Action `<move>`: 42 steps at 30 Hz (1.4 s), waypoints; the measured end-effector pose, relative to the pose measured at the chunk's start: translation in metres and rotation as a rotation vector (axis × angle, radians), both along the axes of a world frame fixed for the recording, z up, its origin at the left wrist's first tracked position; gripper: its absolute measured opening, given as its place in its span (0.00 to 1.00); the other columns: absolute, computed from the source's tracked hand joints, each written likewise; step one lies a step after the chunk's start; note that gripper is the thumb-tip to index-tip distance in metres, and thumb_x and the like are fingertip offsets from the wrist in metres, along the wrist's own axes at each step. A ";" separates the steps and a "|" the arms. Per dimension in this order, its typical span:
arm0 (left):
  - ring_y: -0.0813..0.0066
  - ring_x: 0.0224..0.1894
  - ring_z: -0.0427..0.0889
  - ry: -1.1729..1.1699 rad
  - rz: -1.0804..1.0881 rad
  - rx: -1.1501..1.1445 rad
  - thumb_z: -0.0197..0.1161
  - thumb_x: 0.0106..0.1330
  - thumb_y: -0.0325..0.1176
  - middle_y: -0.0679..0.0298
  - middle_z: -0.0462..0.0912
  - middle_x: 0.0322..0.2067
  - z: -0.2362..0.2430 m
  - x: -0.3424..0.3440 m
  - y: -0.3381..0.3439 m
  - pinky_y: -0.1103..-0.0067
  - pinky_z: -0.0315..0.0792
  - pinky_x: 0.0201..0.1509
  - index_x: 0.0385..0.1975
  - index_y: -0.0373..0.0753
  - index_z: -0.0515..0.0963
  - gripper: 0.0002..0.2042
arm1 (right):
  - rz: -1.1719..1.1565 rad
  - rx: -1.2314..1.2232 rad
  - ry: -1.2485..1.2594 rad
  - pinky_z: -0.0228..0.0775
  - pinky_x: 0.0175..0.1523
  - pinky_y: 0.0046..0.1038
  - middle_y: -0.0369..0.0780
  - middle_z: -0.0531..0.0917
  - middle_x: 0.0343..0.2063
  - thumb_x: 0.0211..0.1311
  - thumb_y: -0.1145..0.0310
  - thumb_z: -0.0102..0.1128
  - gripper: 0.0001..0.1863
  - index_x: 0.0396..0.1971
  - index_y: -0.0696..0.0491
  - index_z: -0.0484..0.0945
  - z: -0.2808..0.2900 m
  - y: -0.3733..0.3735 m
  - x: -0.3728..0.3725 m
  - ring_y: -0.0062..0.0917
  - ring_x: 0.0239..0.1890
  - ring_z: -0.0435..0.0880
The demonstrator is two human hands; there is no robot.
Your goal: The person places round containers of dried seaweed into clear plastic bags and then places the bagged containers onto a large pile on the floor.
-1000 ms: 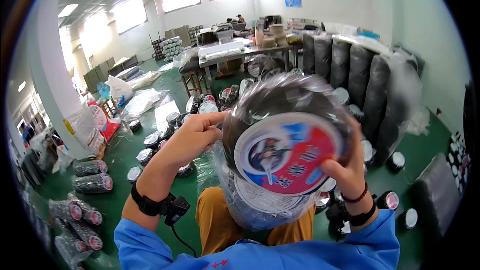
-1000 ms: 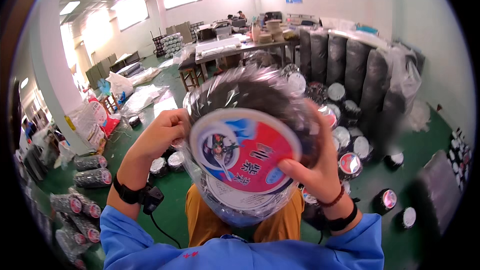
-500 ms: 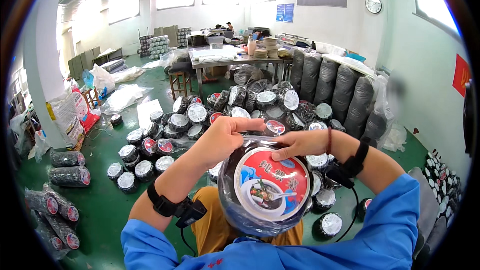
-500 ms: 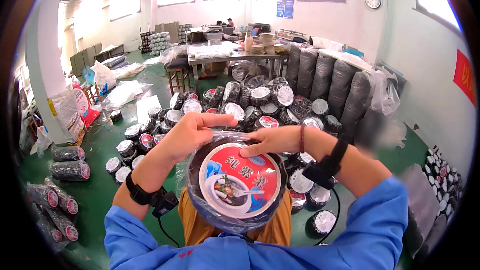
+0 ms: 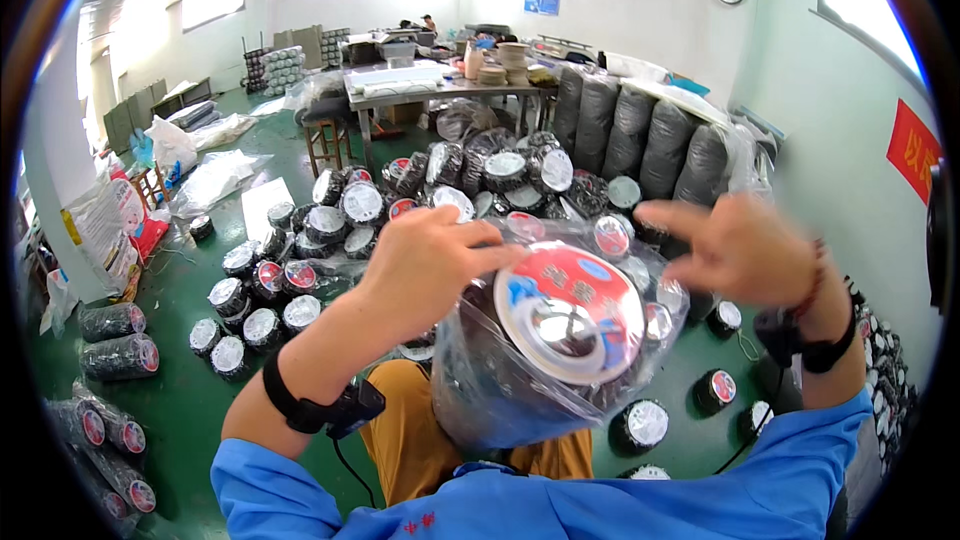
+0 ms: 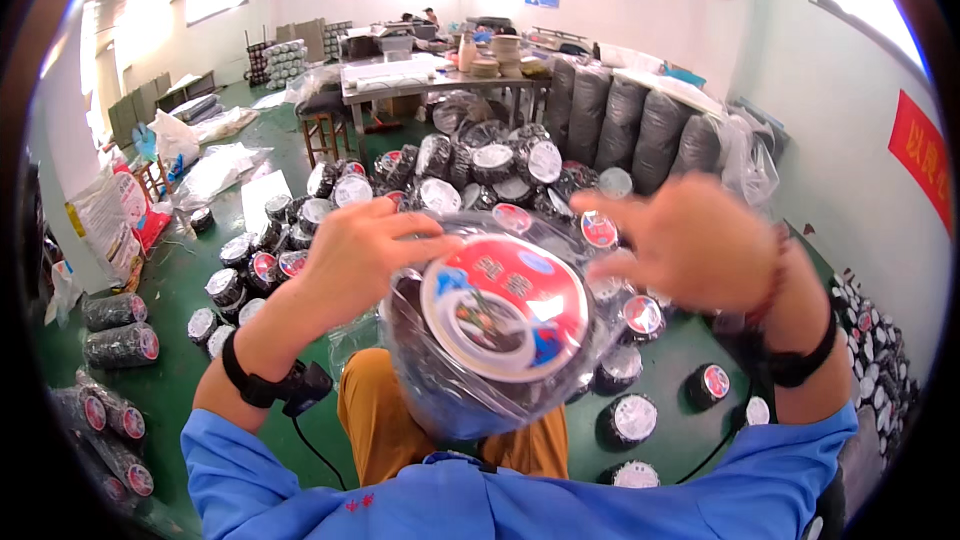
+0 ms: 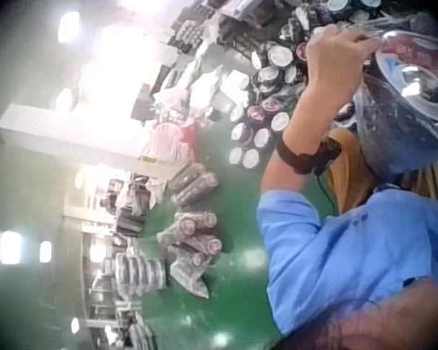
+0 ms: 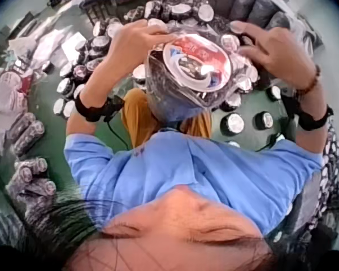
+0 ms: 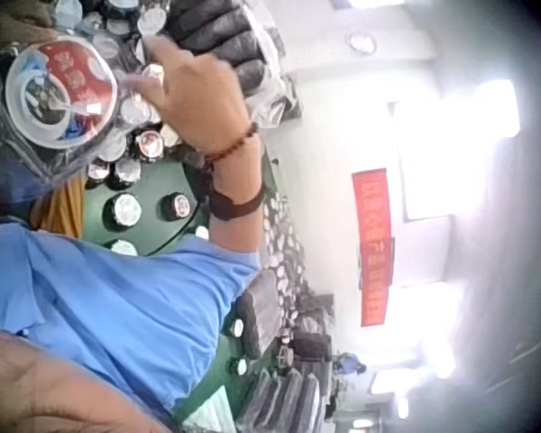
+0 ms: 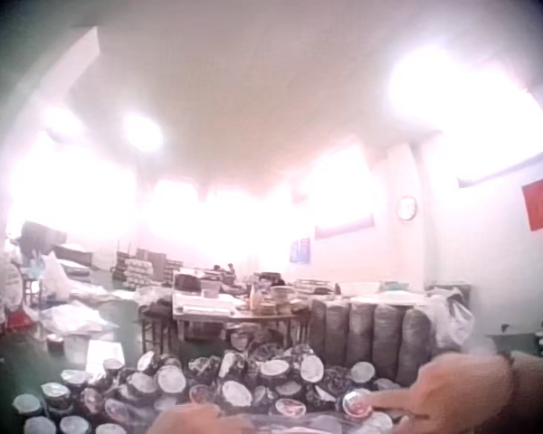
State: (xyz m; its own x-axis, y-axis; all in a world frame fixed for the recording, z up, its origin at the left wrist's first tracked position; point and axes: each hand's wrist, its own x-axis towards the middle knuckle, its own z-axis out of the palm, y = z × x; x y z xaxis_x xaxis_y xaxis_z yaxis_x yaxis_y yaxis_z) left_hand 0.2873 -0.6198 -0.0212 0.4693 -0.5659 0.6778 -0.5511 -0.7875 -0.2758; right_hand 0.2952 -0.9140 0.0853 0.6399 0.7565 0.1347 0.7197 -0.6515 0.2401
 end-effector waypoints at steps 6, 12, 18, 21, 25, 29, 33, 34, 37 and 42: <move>0.68 0.31 0.75 0.073 0.051 0.048 0.57 0.44 0.22 0.70 0.81 0.32 0.005 0.017 0.013 0.76 0.73 0.35 0.28 0.45 0.83 0.12 | 0.540 0.010 -0.020 0.56 0.62 0.50 0.44 0.52 0.68 0.64 0.46 0.47 0.31 0.66 0.35 0.56 -0.104 0.076 0.037 0.45 0.68 0.52; 0.78 0.31 0.77 0.553 -0.207 -0.727 0.43 0.51 0.12 0.65 0.78 0.23 0.015 0.013 0.024 0.81 0.70 0.37 0.23 0.33 0.76 0.13 | 0.485 -0.060 0.263 0.41 0.61 0.65 0.42 0.48 0.69 0.53 0.35 0.51 0.40 0.66 0.27 0.52 -0.131 0.119 0.037 0.49 0.70 0.43; 0.92 0.20 0.63 0.727 -0.513 -1.119 0.51 0.52 0.14 0.72 0.74 0.27 0.005 0.029 0.040 0.91 0.54 0.20 0.23 0.38 0.73 0.09 | 0.463 0.008 0.290 0.44 0.60 0.62 0.41 0.54 0.67 0.47 0.35 0.58 0.44 0.66 0.29 0.55 -0.201 0.132 0.053 0.44 0.69 0.48; 0.86 0.26 0.68 0.681 -0.635 -1.258 0.55 0.55 0.17 0.67 0.73 0.38 -0.003 0.032 0.036 0.90 0.62 0.28 0.45 0.38 0.72 0.17 | 0.438 -0.015 0.296 0.45 0.60 0.59 0.41 0.54 0.67 0.46 0.35 0.59 0.45 0.66 0.30 0.54 -0.197 0.126 0.058 0.44 0.68 0.49; 0.62 0.69 0.51 0.929 -0.772 -1.181 0.76 0.41 0.51 0.57 0.52 0.67 -0.066 0.021 0.095 0.70 0.49 0.69 0.68 0.36 0.44 0.58 | 0.488 0.100 0.225 0.49 0.60 0.55 0.43 0.55 0.66 0.47 0.34 0.57 0.45 0.66 0.32 0.55 -0.201 0.112 0.053 0.46 0.68 0.49; 0.58 0.69 0.52 0.737 -0.110 -0.343 0.63 0.57 0.42 0.52 0.57 0.65 -0.104 -0.001 0.018 0.68 0.48 0.70 0.63 0.32 0.58 0.36 | 0.430 -0.088 0.229 0.48 0.62 0.60 0.45 0.54 0.66 0.49 0.32 0.53 0.49 0.64 0.52 0.57 -0.205 0.123 0.053 0.40 0.68 0.51; 0.63 0.43 0.80 0.580 -0.106 -0.822 0.52 0.67 0.35 0.52 0.81 0.40 -0.107 0.005 -0.041 0.70 0.70 0.47 0.40 0.30 0.77 0.14 | 0.441 0.030 0.471 0.47 0.64 0.53 0.52 0.62 0.61 0.49 0.31 0.52 0.50 0.61 0.59 0.60 -0.210 0.110 0.051 0.45 0.64 0.58; 0.66 0.38 0.81 0.682 -0.107 -1.050 0.52 0.68 0.37 0.53 0.82 0.37 -0.099 0.002 -0.051 0.72 0.72 0.42 0.38 0.31 0.77 0.14 | 0.455 0.101 0.349 0.46 0.65 0.52 0.52 0.62 0.61 0.49 0.31 0.52 0.50 0.61 0.60 0.60 -0.213 0.105 0.051 0.44 0.65 0.58; 0.75 0.28 0.79 0.703 -0.557 -1.903 0.48 0.72 0.41 0.56 0.83 0.30 -0.103 0.013 -0.068 0.80 0.72 0.32 0.31 0.31 0.76 0.18 | 0.382 0.117 0.167 0.39 0.69 0.44 0.50 0.59 0.63 0.53 0.35 0.51 0.48 0.63 0.59 0.57 -0.213 0.099 0.051 0.41 0.67 0.54; 0.74 0.30 0.80 0.593 -0.717 -2.123 0.47 0.72 0.42 0.58 0.81 0.29 -0.120 0.026 -0.069 0.77 0.74 0.41 0.26 0.34 0.72 0.18 | 0.340 0.127 0.495 0.43 0.68 0.45 0.44 0.62 0.63 0.64 0.44 0.44 0.35 0.63 0.53 0.61 -0.162 0.047 0.062 0.36 0.67 0.56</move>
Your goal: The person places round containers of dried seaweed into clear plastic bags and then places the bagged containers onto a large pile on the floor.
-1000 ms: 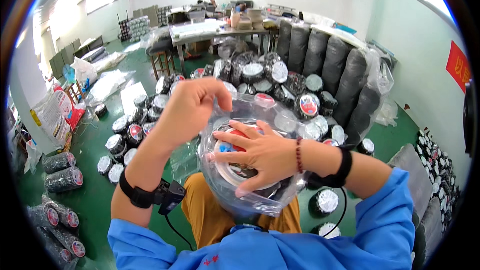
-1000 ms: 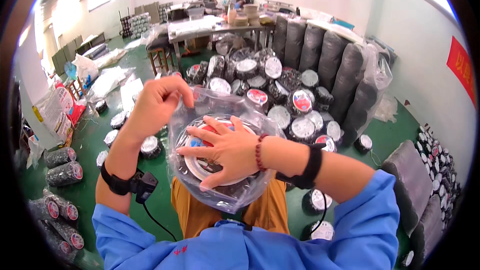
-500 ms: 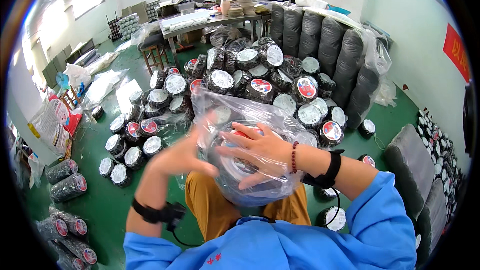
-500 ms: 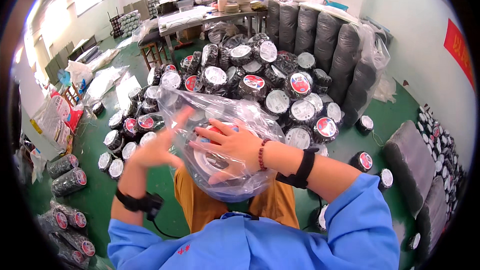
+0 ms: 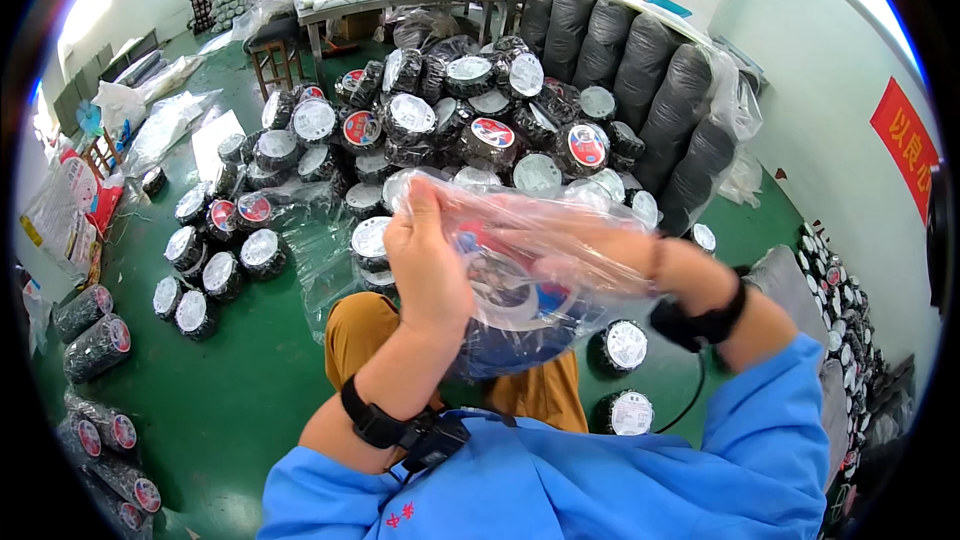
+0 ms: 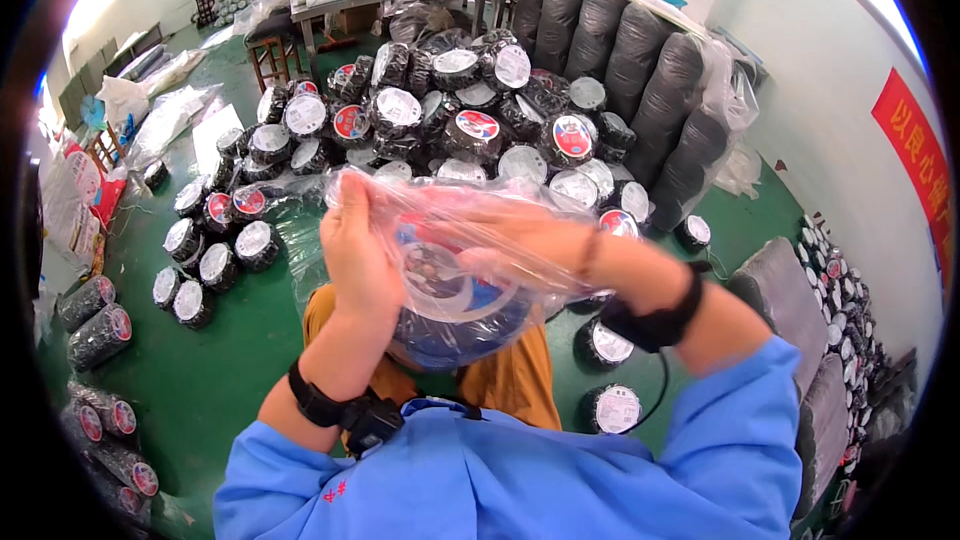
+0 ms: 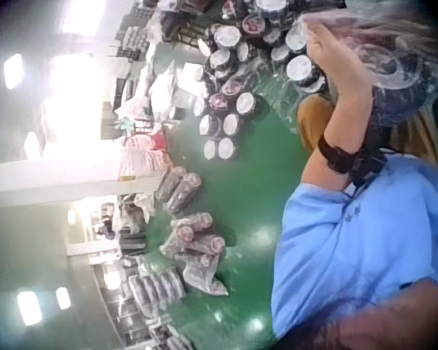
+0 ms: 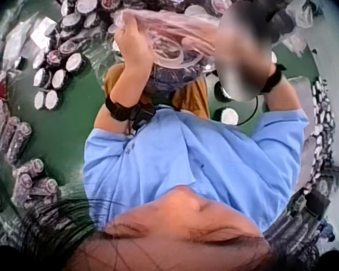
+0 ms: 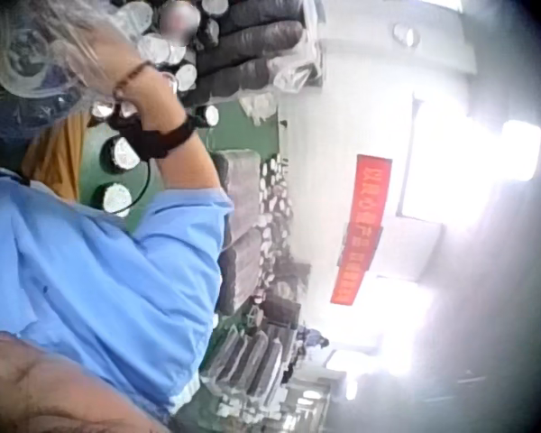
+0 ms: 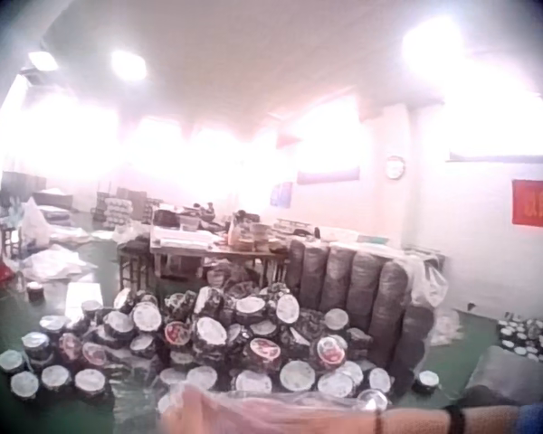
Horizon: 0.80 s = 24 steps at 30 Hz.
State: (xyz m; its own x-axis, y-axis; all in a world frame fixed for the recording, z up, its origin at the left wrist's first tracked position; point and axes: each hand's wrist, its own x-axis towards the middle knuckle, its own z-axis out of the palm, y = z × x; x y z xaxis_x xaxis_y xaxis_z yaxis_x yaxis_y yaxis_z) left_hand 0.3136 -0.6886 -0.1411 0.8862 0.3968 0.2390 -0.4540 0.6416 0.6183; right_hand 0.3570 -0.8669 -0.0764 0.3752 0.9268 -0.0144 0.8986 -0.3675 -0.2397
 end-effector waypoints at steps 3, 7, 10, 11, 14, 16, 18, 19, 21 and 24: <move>0.69 0.33 0.81 0.003 0.159 0.141 0.46 0.73 0.42 0.62 0.78 0.26 -0.015 0.009 0.012 0.74 0.73 0.46 0.26 0.36 0.72 0.17 | -0.398 -0.332 -0.046 0.55 0.65 0.38 0.48 0.77 0.51 0.59 0.39 0.49 0.35 0.52 0.56 0.74 0.077 -0.041 -0.037 0.41 0.59 0.70; 0.62 0.35 0.82 -0.021 0.028 -0.069 0.45 0.73 0.40 0.53 0.80 0.29 -0.004 0.003 0.018 0.67 0.76 0.42 0.31 0.35 0.71 0.15 | -0.318 0.553 -0.325 0.57 0.62 0.37 0.48 0.73 0.54 0.50 0.38 0.60 0.42 0.54 0.59 0.71 0.058 -0.081 -0.037 0.37 0.57 0.70; 0.60 0.36 0.82 0.056 -0.042 -0.133 0.45 0.73 0.40 0.52 0.80 0.29 0.003 -0.001 0.012 0.66 0.76 0.42 0.33 0.35 0.71 0.15 | -0.352 0.807 0.185 0.64 0.56 0.33 0.46 0.75 0.52 0.54 0.46 0.62 0.35 0.52 0.60 0.73 -0.024 -0.058 -0.010 0.27 0.51 0.74; 0.59 0.36 0.81 0.043 -0.021 -0.168 0.45 0.73 0.41 0.52 0.80 0.28 0.001 0.000 0.015 0.68 0.76 0.43 0.36 0.34 0.71 0.15 | -0.373 0.868 0.421 0.67 0.54 0.30 0.45 0.77 0.50 0.57 0.51 0.62 0.30 0.50 0.61 0.75 -0.040 -0.036 -0.004 0.24 0.48 0.76; 0.58 0.38 0.82 0.148 0.068 -0.228 0.44 0.73 0.40 0.56 0.77 0.28 0.001 -0.001 0.020 0.66 0.75 0.46 0.36 0.32 0.72 0.16 | -0.327 1.126 0.818 0.70 0.47 0.19 0.39 0.79 0.47 0.65 0.67 0.55 0.14 0.42 0.62 0.79 -0.054 -0.004 0.005 0.16 0.40 0.77; 0.58 0.43 0.80 0.148 0.016 -0.216 0.42 0.74 0.41 0.50 0.78 0.36 0.000 0.000 0.029 0.66 0.75 0.47 0.40 0.31 0.70 0.17 | -0.172 1.202 0.652 0.68 0.53 0.27 0.44 0.80 0.46 0.68 0.64 0.49 0.17 0.39 0.63 0.80 -0.047 0.009 0.008 0.25 0.46 0.78; 0.57 0.46 0.79 0.173 -0.021 -0.147 0.39 0.74 0.41 0.46 0.78 0.42 0.004 -0.004 0.033 0.65 0.75 0.47 0.42 0.31 0.69 0.18 | -0.002 1.205 0.609 0.63 0.58 0.33 0.48 0.80 0.46 0.69 0.60 0.46 0.21 0.38 0.63 0.80 -0.038 0.022 0.010 0.33 0.51 0.76; 0.56 0.46 0.78 0.128 -0.061 -0.176 0.37 0.74 0.41 0.42 0.77 0.45 0.002 -0.002 0.035 0.65 0.72 0.53 0.45 0.30 0.67 0.19 | 0.066 1.189 0.702 0.60 0.61 0.36 0.50 0.80 0.46 0.69 0.57 0.44 0.23 0.37 0.63 0.81 -0.035 0.028 0.007 0.38 0.55 0.74; 0.55 0.48 0.77 0.108 -0.078 -0.200 0.37 0.74 0.42 0.44 0.75 0.46 0.001 -0.002 0.043 0.64 0.66 0.59 0.48 0.29 0.66 0.19 | 0.235 0.999 0.943 0.60 0.61 0.35 0.52 0.79 0.47 0.68 0.56 0.45 0.23 0.36 0.64 0.80 -0.033 0.028 0.005 0.39 0.57 0.72; 0.60 0.40 0.77 -0.046 -0.308 -0.393 0.37 0.74 0.42 0.52 0.76 0.35 -0.013 0.003 0.049 0.66 0.64 0.61 0.41 0.31 0.68 0.18 | 0.445 0.969 1.146 0.65 0.50 0.42 0.52 0.81 0.28 0.67 0.56 0.46 0.24 0.27 0.62 0.80 -0.047 0.020 0.005 0.40 0.35 0.80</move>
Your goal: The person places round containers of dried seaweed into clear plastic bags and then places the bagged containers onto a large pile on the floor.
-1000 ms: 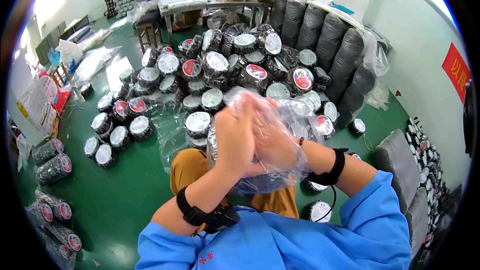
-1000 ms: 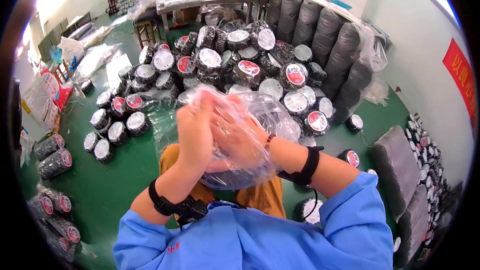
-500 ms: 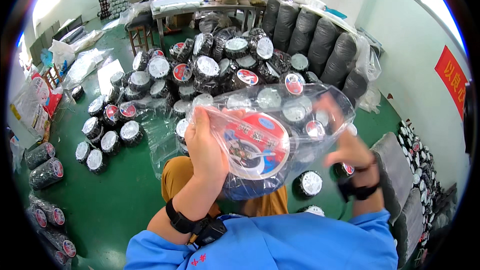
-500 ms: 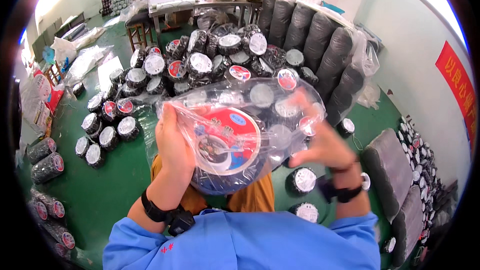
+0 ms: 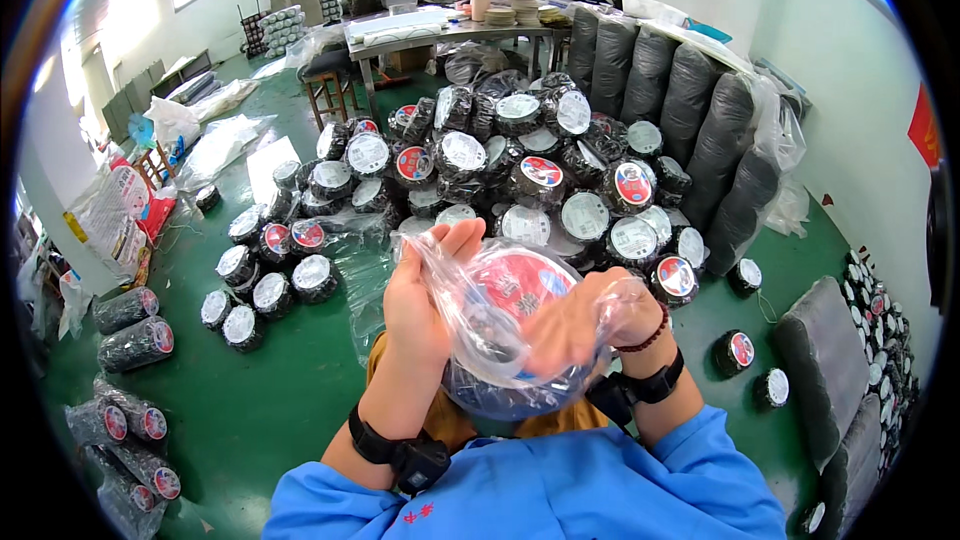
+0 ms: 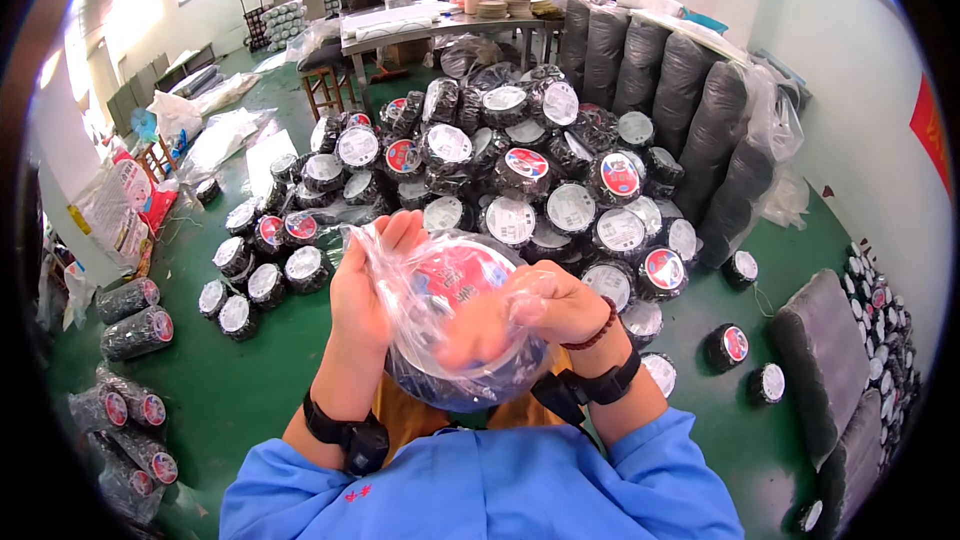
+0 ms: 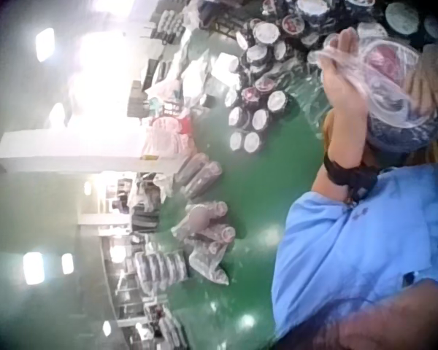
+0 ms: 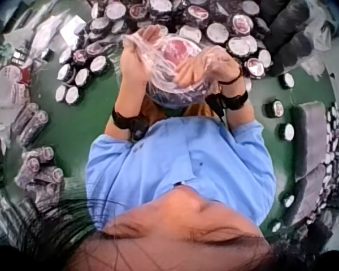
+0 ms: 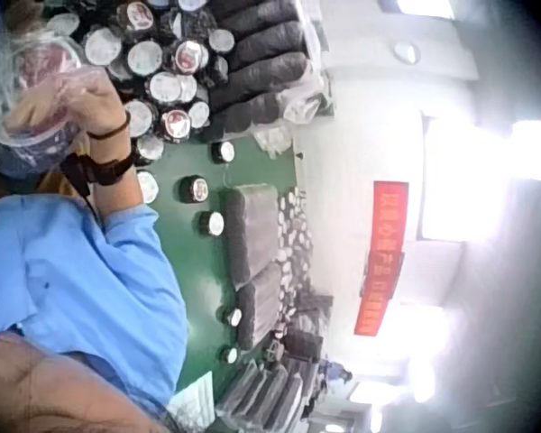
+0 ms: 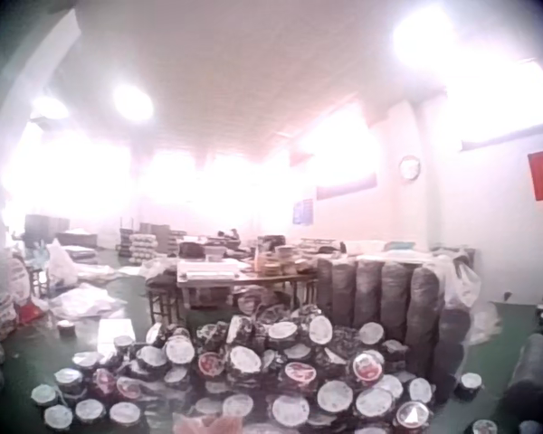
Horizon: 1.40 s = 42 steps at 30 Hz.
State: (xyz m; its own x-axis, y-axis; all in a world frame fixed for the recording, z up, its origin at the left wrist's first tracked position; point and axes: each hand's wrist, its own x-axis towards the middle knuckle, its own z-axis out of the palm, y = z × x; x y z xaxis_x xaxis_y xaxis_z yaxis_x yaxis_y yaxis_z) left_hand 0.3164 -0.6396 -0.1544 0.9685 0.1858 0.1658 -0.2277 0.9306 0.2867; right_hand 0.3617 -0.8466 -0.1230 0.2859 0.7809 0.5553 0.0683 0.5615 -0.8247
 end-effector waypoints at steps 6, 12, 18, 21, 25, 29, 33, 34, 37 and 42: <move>0.82 0.14 0.66 -0.123 0.112 0.680 0.48 0.72 0.40 0.69 0.71 0.14 0.014 -0.009 -0.012 0.79 0.73 0.45 0.24 0.39 0.72 0.16 | -0.254 0.033 0.420 0.63 0.28 0.21 0.30 0.74 0.17 0.70 0.59 0.42 0.19 0.37 0.61 0.74 0.001 0.004 0.005 0.14 0.19 0.68; 0.80 0.32 0.76 -0.194 0.079 1.347 0.53 0.68 0.35 0.64 0.78 0.28 0.029 -0.006 -0.030 0.83 0.70 0.39 0.38 0.31 0.75 0.12 | -0.784 -0.259 -0.168 0.66 0.31 0.13 0.34 0.80 0.25 0.64 0.69 0.56 0.09 0.39 0.59 0.78 0.022 0.021 -0.017 0.10 0.27 0.73; 0.74 0.31 0.74 -0.236 -0.184 0.746 0.48 0.71 0.36 0.62 0.76 0.27 0.022 -0.014 -0.016 0.78 0.69 0.37 0.27 0.35 0.72 0.13 | -0.565 0.066 0.555 0.46 0.19 0.18 0.27 0.62 0.11 0.72 0.58 0.42 0.20 0.26 0.57 0.74 0.021 0.015 -0.012 0.11 0.13 0.54; 0.75 0.30 0.73 -0.206 -0.175 0.563 0.46 0.73 0.39 0.62 0.74 0.25 0.022 -0.013 -0.025 0.79 0.69 0.37 0.25 0.38 0.68 0.15 | -1.038 -0.056 -0.164 0.47 0.20 0.20 0.29 0.62 0.12 0.73 0.55 0.37 0.24 0.18 0.54 0.67 0.003 0.040 -0.024 0.12 0.16 0.57; 0.75 0.29 0.72 -0.236 -0.173 0.230 0.44 0.73 0.38 0.61 0.74 0.24 0.016 -0.011 -0.026 0.80 0.68 0.37 0.24 0.39 0.67 0.15 | -0.764 -0.040 0.329 0.50 0.23 0.19 0.30 0.63 0.13 0.73 0.52 0.35 0.26 0.15 0.52 0.63 0.003 0.053 -0.025 0.13 0.18 0.58; 0.79 0.21 0.69 -0.185 -0.148 0.333 0.43 0.74 0.38 0.63 0.73 0.20 0.016 -0.010 -0.020 0.81 0.69 0.35 0.26 0.38 0.68 0.14 | -0.969 0.119 -0.211 0.62 0.39 0.27 0.40 0.76 0.29 0.72 0.51 0.36 0.23 0.26 0.52 0.73 0.013 0.024 -0.018 0.27 0.32 0.73; 0.75 0.32 0.76 -0.212 0.121 1.082 0.52 0.65 0.30 0.61 0.77 0.31 0.017 0.000 -0.027 0.78 0.72 0.44 0.40 0.33 0.73 0.09 | -1.032 -0.260 -1.579 0.44 0.66 0.46 0.39 0.70 0.58 0.71 0.49 0.31 0.25 0.51 0.43 0.77 0.060 0.033 -0.031 0.41 0.63 0.61; 0.70 0.42 0.78 -0.448 0.278 1.341 0.54 0.64 0.29 0.58 0.78 0.40 0.016 0.002 -0.027 0.76 0.72 0.46 0.46 0.33 0.73 0.12 | -0.979 -0.314 -1.599 0.41 0.66 0.47 0.37 0.68 0.61 0.70 0.49 0.32 0.23 0.52 0.41 0.76 0.065 0.043 -0.029 0.41 0.65 0.58; 0.63 0.51 0.74 -0.388 -0.195 1.573 0.55 0.60 0.27 0.56 0.77 0.47 0.027 -0.015 -0.010 0.70 0.69 0.52 0.46 0.34 0.75 0.14 | -0.835 -0.392 -1.574 0.38 0.67 0.49 0.34 0.66 0.62 0.65 0.52 0.45 0.18 0.50 0.39 0.77 0.074 0.045 -0.018 0.38 0.68 0.53; 0.69 0.44 0.76 -0.390 -0.110 1.404 0.54 0.65 0.30 0.61 0.78 0.39 0.023 -0.016 -0.017 0.74 0.69 0.48 0.43 0.34 0.76 0.10 | -0.291 -0.673 -1.026 0.55 0.63 0.38 0.45 0.71 0.56 0.66 0.55 0.47 0.21 0.55 0.46 0.73 0.081 0.042 -0.002 0.39 0.59 0.67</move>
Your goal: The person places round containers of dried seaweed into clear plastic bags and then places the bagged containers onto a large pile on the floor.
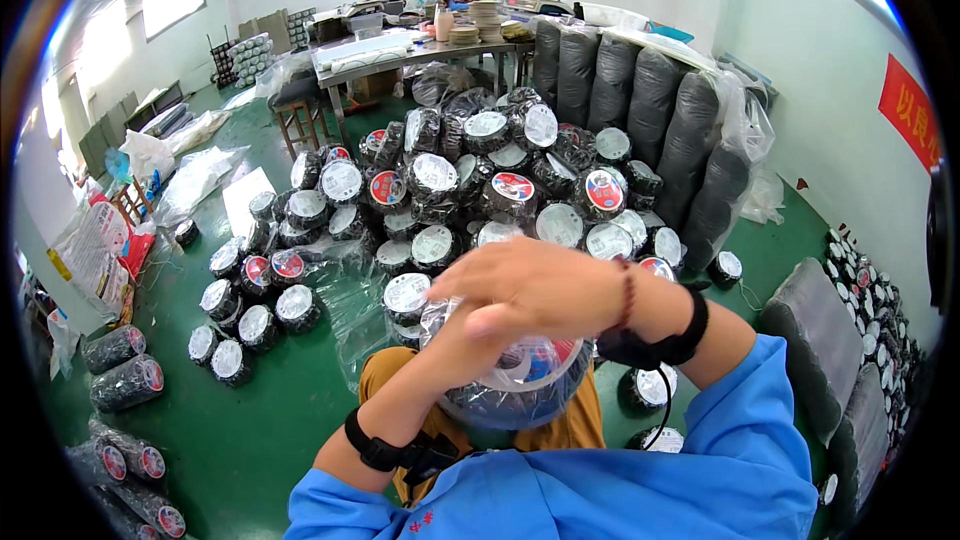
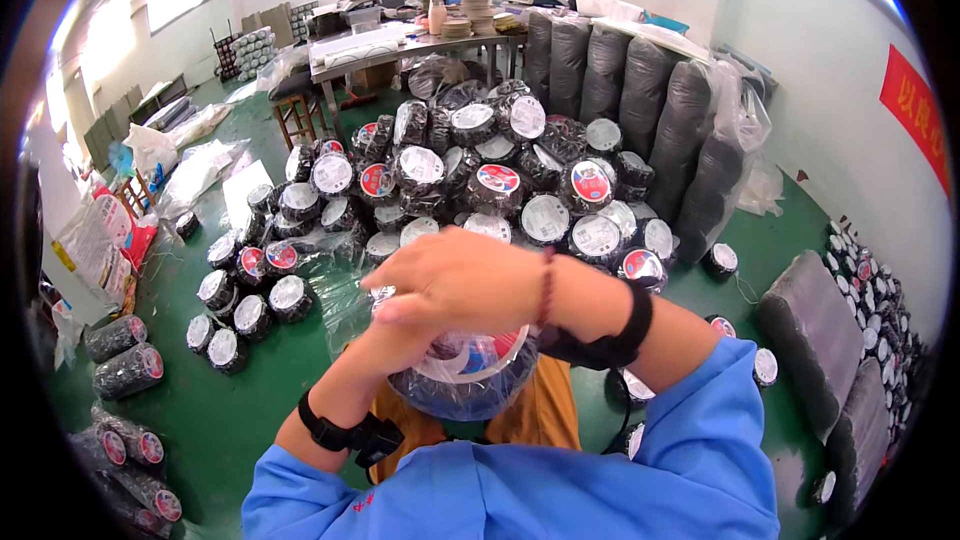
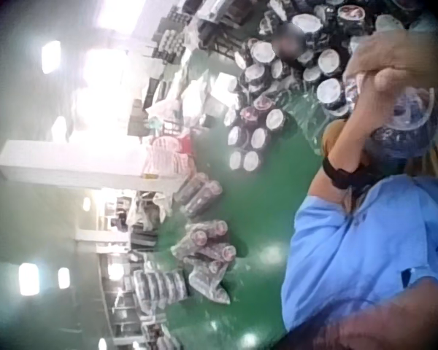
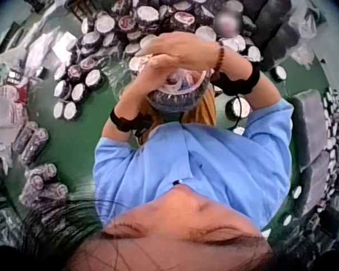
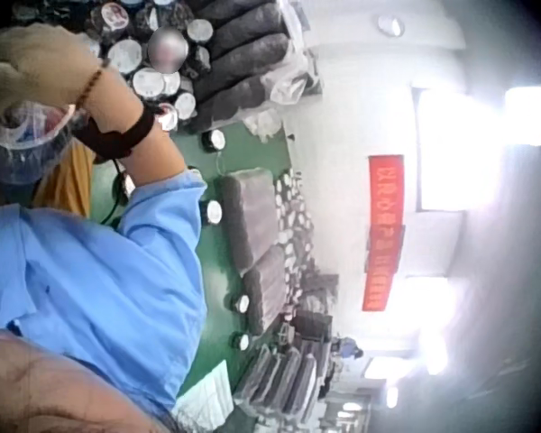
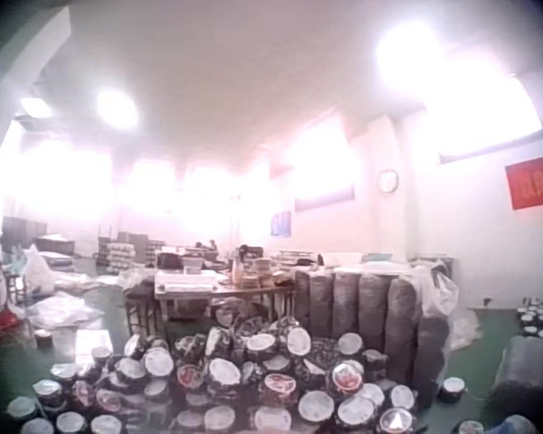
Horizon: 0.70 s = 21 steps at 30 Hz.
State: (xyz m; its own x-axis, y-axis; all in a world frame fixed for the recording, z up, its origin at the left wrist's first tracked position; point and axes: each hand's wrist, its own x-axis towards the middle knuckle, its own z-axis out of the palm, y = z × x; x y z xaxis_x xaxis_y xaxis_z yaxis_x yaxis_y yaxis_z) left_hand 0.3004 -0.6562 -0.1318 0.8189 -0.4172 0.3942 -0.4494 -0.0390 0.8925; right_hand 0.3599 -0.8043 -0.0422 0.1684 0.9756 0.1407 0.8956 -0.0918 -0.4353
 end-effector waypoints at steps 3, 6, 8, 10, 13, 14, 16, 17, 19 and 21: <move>0.88 0.29 0.70 0.386 0.009 -0.338 0.47 0.72 0.39 0.72 0.74 0.26 0.014 0.001 -0.005 0.88 0.66 0.34 0.36 0.36 0.77 0.14 | -0.091 0.191 0.059 0.69 0.46 0.29 0.43 0.77 0.38 0.59 0.63 0.59 0.18 0.48 0.54 0.77 0.008 -0.035 0.001 0.35 0.41 0.77; 0.89 0.25 0.66 0.387 -0.074 -0.257 0.47 0.73 0.41 0.74 0.70 0.22 0.017 0.004 0.001 0.90 0.63 0.30 0.33 0.36 0.77 0.16 | -0.131 0.427 -0.215 0.69 0.35 0.29 0.39 0.77 0.29 0.50 0.71 0.65 0.13 0.38 0.56 0.80 -0.009 -0.047 0.001 0.33 0.31 0.76; 0.88 0.24 0.65 0.374 -0.028 -0.263 0.50 0.71 0.40 0.71 0.75 0.23 0.012 0.006 0.002 0.89 0.63 0.29 0.38 0.34 0.79 0.15 | -0.183 0.540 -0.415 0.68 0.31 0.29 0.38 0.76 0.26 0.47 0.74 0.66 0.10 0.33 0.56 0.81 -0.017 -0.051 -0.006 0.31 0.28 0.75; 0.87 0.26 0.68 0.346 -0.024 -0.346 0.53 0.70 0.38 0.69 0.78 0.26 0.019 0.000 0.000 0.89 0.65 0.31 0.41 0.34 0.79 0.14 | -0.252 0.588 -0.528 0.67 0.31 0.29 0.37 0.74 0.24 0.45 0.73 0.64 0.08 0.28 0.55 0.79 -0.014 -0.051 -0.020 0.30 0.27 0.73; 0.83 0.34 0.78 0.390 -0.034 -0.445 0.59 0.64 0.29 0.66 0.80 0.29 0.021 -0.002 0.000 0.86 0.72 0.39 0.42 0.29 0.77 0.11 | -0.197 0.649 -0.616 0.64 0.31 0.27 0.35 0.71 0.23 0.35 0.74 0.63 0.09 0.22 0.52 0.74 -0.039 -0.042 -0.041 0.28 0.26 0.71; 0.81 0.35 0.78 0.354 -0.018 -0.442 0.61 0.62 0.27 0.65 0.81 0.31 0.022 -0.002 -0.002 0.84 0.73 0.41 0.41 0.29 0.77 0.10 | -0.208 0.613 -0.649 0.64 0.32 0.26 0.34 0.71 0.23 0.33 0.74 0.62 0.10 0.22 0.52 0.73 -0.045 -0.042 -0.045 0.27 0.27 0.71; 0.78 0.39 0.80 0.280 0.025 -0.429 0.64 0.59 0.23 0.64 0.81 0.34 0.022 -0.003 -0.005 0.81 0.75 0.44 0.38 0.30 0.77 0.09 | -0.206 0.575 -0.753 0.65 0.35 0.27 0.34 0.72 0.25 0.33 0.72 0.64 0.12 0.23 0.53 0.73 -0.049 -0.045 -0.039 0.29 0.30 0.72; 0.77 0.39 0.80 0.230 0.050 -0.398 0.64 0.57 0.22 0.63 0.82 0.34 0.021 -0.003 -0.004 0.80 0.75 0.44 0.36 0.32 0.76 0.09 | -0.204 0.560 -0.803 0.66 0.36 0.28 0.34 0.72 0.25 0.34 0.72 0.65 0.12 0.23 0.53 0.73 -0.050 -0.046 -0.037 0.29 0.31 0.72; 0.75 0.37 0.81 0.129 0.096 -0.331 0.65 0.53 0.19 0.61 0.82 0.34 0.019 -0.004 0.001 0.78 0.75 0.42 0.33 0.35 0.75 0.09 | -0.385 0.702 -0.600 0.66 0.39 0.30 0.34 0.72 0.25 0.34 0.70 0.67 0.15 0.25 0.54 0.73 -0.045 -0.037 -0.033 0.31 0.34 0.72; 0.70 0.36 0.82 -0.208 0.319 0.004 0.64 0.49 0.17 0.59 0.81 0.34 0.022 -0.009 0.003 0.77 0.75 0.40 0.30 0.37 0.74 0.11 | -0.456 0.791 -0.328 0.65 0.41 0.34 0.36 0.72 0.25 0.37 0.68 0.70 0.18 0.30 0.54 0.73 -0.040 -0.027 -0.023 0.35 0.37 0.72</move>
